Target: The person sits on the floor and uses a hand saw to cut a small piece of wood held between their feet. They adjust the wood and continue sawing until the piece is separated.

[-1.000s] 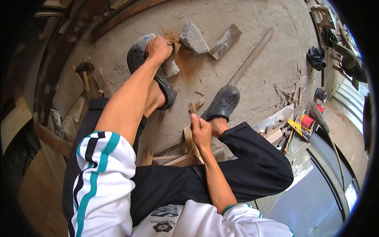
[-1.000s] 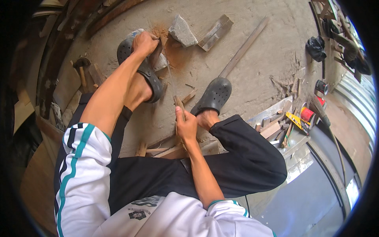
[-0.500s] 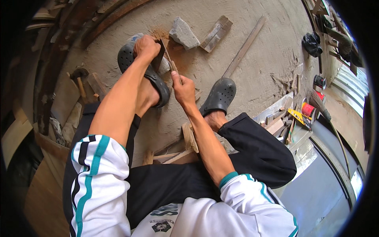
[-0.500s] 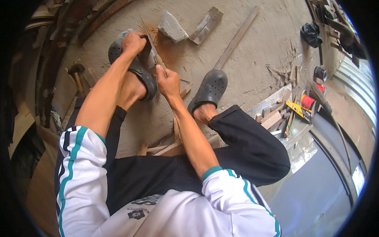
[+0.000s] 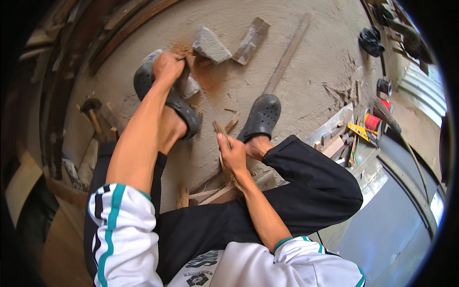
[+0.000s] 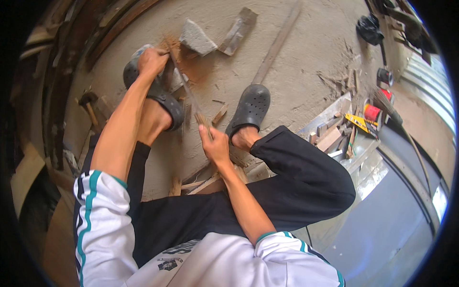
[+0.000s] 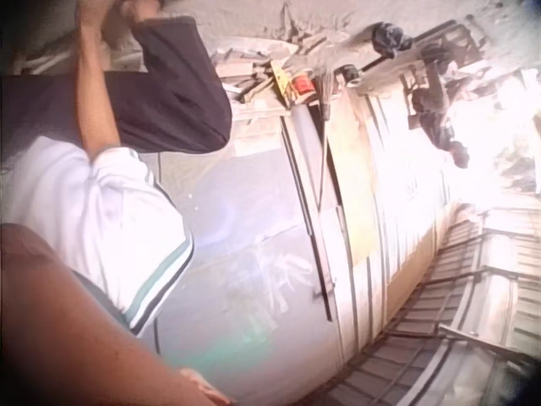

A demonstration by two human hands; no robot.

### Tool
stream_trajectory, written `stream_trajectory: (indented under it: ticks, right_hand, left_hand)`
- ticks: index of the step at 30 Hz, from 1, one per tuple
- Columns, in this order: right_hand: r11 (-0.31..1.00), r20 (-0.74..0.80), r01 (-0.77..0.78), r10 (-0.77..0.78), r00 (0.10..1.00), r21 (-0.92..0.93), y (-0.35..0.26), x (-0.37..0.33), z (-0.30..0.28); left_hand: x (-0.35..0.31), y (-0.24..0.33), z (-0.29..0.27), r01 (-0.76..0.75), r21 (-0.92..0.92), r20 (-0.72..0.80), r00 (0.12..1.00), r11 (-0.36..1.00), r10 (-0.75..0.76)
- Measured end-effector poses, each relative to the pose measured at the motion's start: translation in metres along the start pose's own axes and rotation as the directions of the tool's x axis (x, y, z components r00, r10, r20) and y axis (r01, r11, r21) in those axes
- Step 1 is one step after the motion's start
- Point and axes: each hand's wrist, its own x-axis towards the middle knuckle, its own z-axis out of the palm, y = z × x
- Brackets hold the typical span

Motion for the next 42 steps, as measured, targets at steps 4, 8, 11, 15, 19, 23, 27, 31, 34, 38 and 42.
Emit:
stream_trajectory:
  ticks: [4, 8, 11, 15, 19, 23, 27, 31, 34, 38, 42]
  right_hand:
    - [0.996, -0.038, 0.093, -0.092, 0.995, 0.018, -0.001, 0.057, 0.025]
    - [0.996, -0.025, 0.072, -0.070, 0.997, 0.049, -0.010, 0.067, 0.037]
    - [0.994, -0.011, 0.068, -0.067, 0.998, 0.087, 0.012, 0.020, 0.013]
    - [0.998, -0.004, 0.063, -0.063, 0.998, 0.015, -0.001, 0.079, 0.029]
    - [0.991, 0.019, 0.090, -0.092, 0.996, 0.095, 0.021, 0.049, 0.039]
    - [0.988, -0.038, 0.136, -0.134, 0.990, 0.071, 0.031, 0.012, 0.020]
    - [0.998, 0.065, 0.024, -0.028, 0.997, 0.064, -0.016, 0.093, 0.029]
    - [0.979, 0.070, 0.056, -0.070, 0.995, 0.195, -0.042, 0.090, 0.005]
    - [0.968, 0.067, -0.002, -0.016, 0.998, 0.252, -0.069, 0.086, 0.005]
    - [0.954, 0.061, -0.007, -0.012, 0.998, 0.299, -0.091, 0.064, -0.012]
    - [0.924, 0.028, 0.035, -0.050, 0.998, 0.381, -0.109, 0.014, -0.063]
  left_hand:
    - [-0.002, 0.002, -0.004, -0.013, -0.001, -0.034, 0.999, 1.000, 0.013]
    - [-0.005, 0.003, -0.002, 0.051, -0.016, -0.034, 0.998, 0.999, -0.052]
    - [-0.009, 0.001, -0.005, 0.037, -0.016, -0.031, 0.999, 0.999, -0.038]
    - [-0.004, 0.007, -0.004, 0.007, 0.015, 0.003, 1.000, 1.000, -0.007]
    - [-0.004, -0.001, -0.003, 0.059, -0.004, -0.041, 0.997, 0.998, -0.059]
    - [-0.005, 0.002, -0.004, 0.047, 0.025, -0.010, 0.999, 0.999, -0.047]
    - [0.004, -0.008, -0.002, 0.016, 0.060, -0.007, 1.000, 0.998, -0.015]
    - [-0.008, 0.003, -0.006, -0.011, 0.020, 0.014, 1.000, 1.000, 0.010]
    - [-0.010, -0.003, -0.007, -0.057, 0.015, -0.010, 0.998, 0.998, 0.057]
    - [-0.022, 0.001, 0.004, -0.061, -0.053, -0.092, 0.994, 0.997, 0.056]
    - [-0.032, 0.006, 0.006, -0.083, -0.046, -0.133, 0.988, 0.995, 0.076]
